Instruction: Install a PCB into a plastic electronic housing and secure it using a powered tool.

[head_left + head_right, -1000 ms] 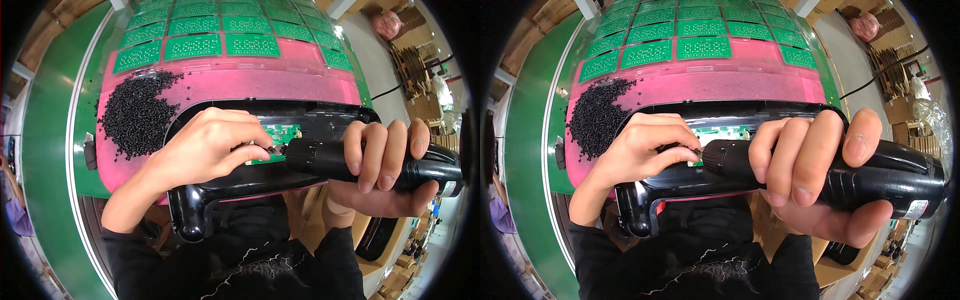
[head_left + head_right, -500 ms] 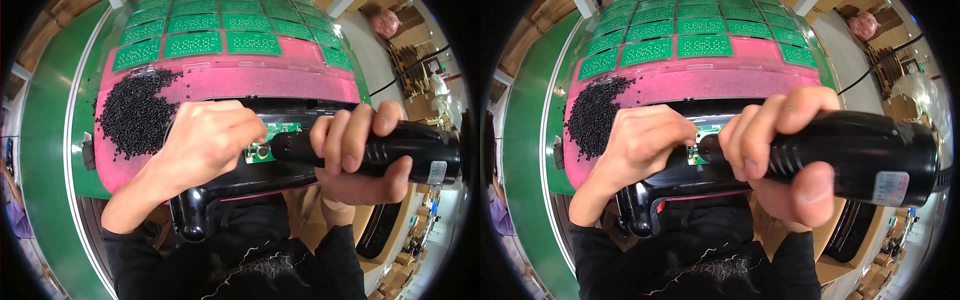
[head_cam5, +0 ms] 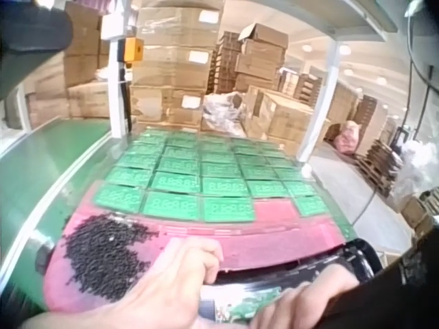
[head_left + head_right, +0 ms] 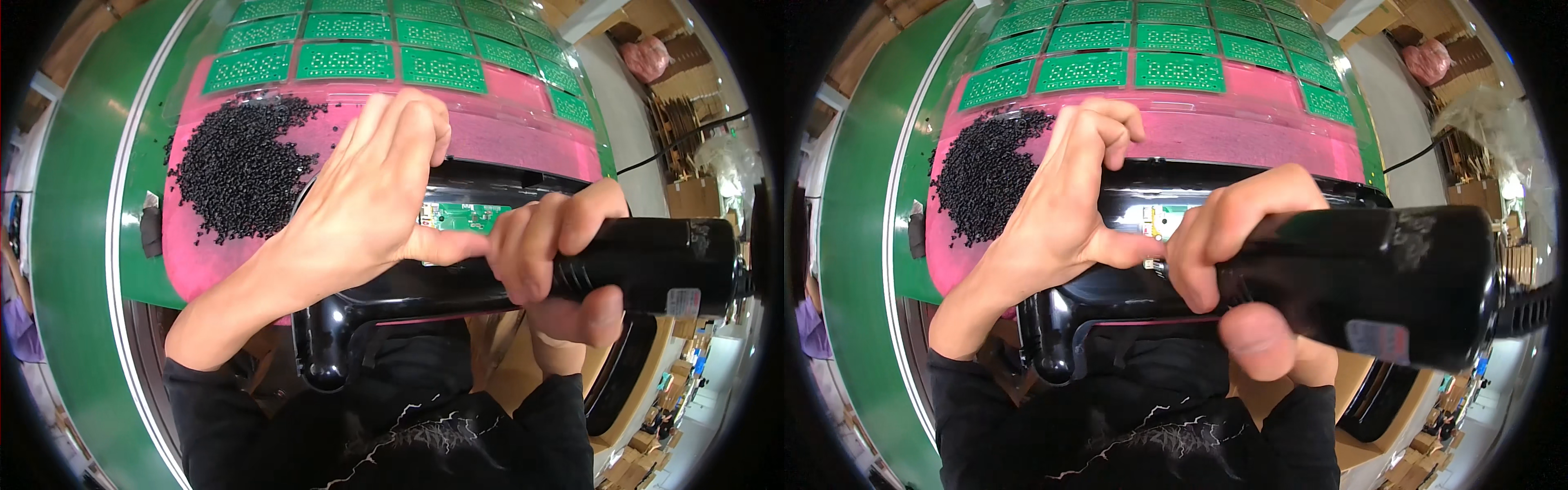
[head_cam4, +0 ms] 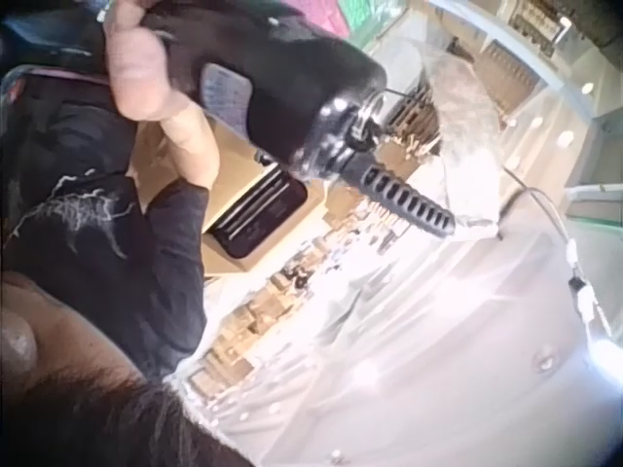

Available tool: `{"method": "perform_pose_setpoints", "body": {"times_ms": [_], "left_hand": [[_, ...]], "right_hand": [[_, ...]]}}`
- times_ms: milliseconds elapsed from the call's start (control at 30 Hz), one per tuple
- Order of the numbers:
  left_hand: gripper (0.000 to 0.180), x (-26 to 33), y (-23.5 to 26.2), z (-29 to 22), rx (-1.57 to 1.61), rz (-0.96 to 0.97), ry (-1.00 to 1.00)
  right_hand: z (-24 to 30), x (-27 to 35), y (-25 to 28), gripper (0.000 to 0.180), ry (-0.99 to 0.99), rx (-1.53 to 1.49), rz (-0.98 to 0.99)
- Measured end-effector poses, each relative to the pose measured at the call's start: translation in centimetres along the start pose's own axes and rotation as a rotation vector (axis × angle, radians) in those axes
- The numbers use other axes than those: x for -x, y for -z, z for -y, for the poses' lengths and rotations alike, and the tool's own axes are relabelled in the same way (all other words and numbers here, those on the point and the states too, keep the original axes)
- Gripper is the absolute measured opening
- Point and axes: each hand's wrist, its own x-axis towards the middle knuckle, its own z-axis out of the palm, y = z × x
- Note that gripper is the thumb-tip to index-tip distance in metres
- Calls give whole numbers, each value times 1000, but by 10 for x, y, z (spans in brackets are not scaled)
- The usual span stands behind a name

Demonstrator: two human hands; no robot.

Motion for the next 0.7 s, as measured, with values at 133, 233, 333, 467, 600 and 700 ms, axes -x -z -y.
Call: {"method": "perform_pose_setpoints", "body": {"times_ms": [133,233,333,467,600,700], "left_hand": [[39,1,3,1,-122,-138,-16],[28,1,5,-2,-130,-244,17],[30,-1,0,3,22,-371,-40],[27,-2,1,4,3,-357,2],[20,-6,8,2,-267,-215,73],[31,0,9,11,-385,-19,119]], "right_hand": [[-4,-7,6,49,-20,-64,263],[-6,-5,3,50,-15,-5,228],[-5,-10,3,51,-36,-51,294],[-4,-5,4,53,-24,69,237],[-2,-10,-5,53,-101,-12,99],[-6,-17,5,47,-103,-1,-36]]}}
